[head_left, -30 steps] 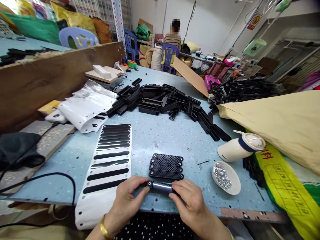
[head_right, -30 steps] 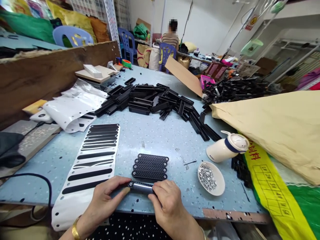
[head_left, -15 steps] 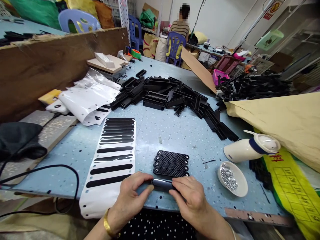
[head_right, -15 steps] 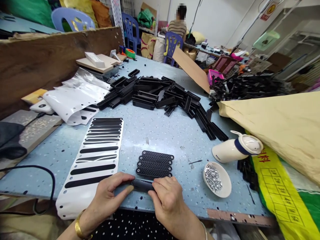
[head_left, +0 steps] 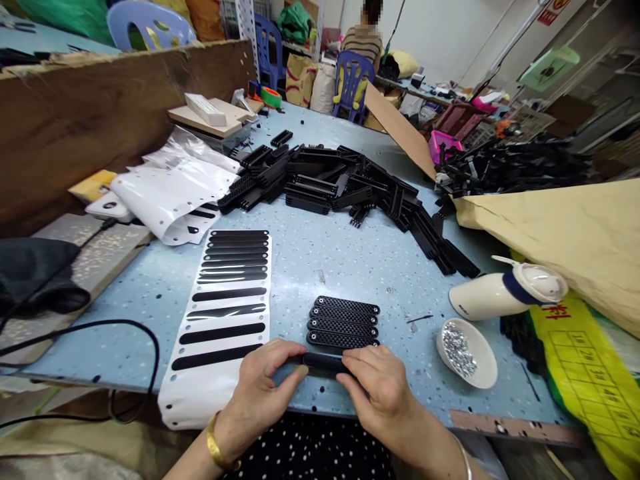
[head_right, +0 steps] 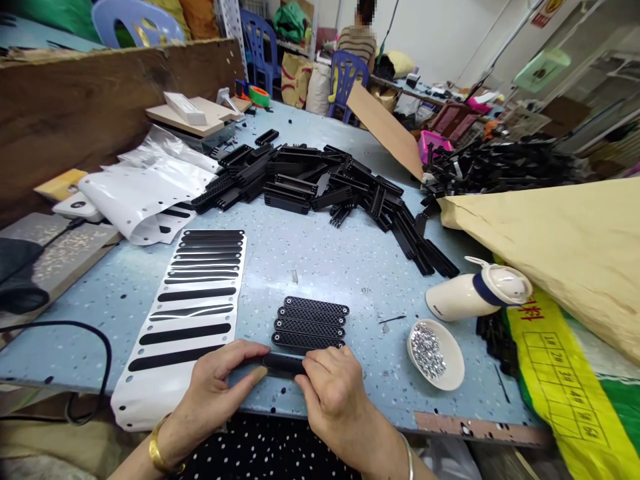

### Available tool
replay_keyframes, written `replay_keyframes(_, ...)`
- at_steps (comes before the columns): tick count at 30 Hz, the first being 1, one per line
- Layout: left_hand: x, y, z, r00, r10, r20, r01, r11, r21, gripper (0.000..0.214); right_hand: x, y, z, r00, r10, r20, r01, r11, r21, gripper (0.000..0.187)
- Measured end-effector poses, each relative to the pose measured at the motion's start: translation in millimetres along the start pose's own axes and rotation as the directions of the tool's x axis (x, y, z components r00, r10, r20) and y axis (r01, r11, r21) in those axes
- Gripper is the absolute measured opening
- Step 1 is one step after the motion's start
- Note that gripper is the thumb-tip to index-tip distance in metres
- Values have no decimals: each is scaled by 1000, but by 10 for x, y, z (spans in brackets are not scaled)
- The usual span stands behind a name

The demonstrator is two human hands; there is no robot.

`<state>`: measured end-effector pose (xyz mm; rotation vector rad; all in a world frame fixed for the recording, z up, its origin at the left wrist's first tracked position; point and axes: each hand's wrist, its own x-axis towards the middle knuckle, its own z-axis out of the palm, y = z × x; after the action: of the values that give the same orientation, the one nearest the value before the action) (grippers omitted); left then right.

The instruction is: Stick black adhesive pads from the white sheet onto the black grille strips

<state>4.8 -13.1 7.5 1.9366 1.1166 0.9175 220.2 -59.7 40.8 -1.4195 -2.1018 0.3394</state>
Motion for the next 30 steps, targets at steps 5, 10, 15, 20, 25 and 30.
replay_keyframes(5, -8, -3, -2, 1000, 6, -10, -6, 1000, -21, 19, 10, 20, 4, 1000, -16, -4, 16, 1000, 8, 15)
replay_keyframes(10, 13, 12, -13, 1000, 8, 16, -8, 1000, -13, 15, 12, 26, -2, 1000, -17, -8, 17, 1000, 4, 16)
replay_keyframes(15, 18, 14, -11, 1000, 5, 17, -4, 1000, -4, 14, 11, 26, -12, 1000, -19, 12, 19, 1000, 19, 16)
replay_keyframes(20, 16, 10, -5, 1000, 8, -3, -8, 1000, -9, 21, 10, 45, -4, 999, -11, 42, 10, 1000, 19, 16)
replay_keyframes(25, 35, 21, -17, 997, 74, 11, -73, 995, -71, 24, -4, 49, -2, 998, 1, 56, -2, 1000, 13, 18)
replay_keyframes(30, 56, 24, -23, 994, 106, 38, -102, 991, -91, 20, -20, 58, 10, 997, -1, 78, 3, 1000, -27, 18)
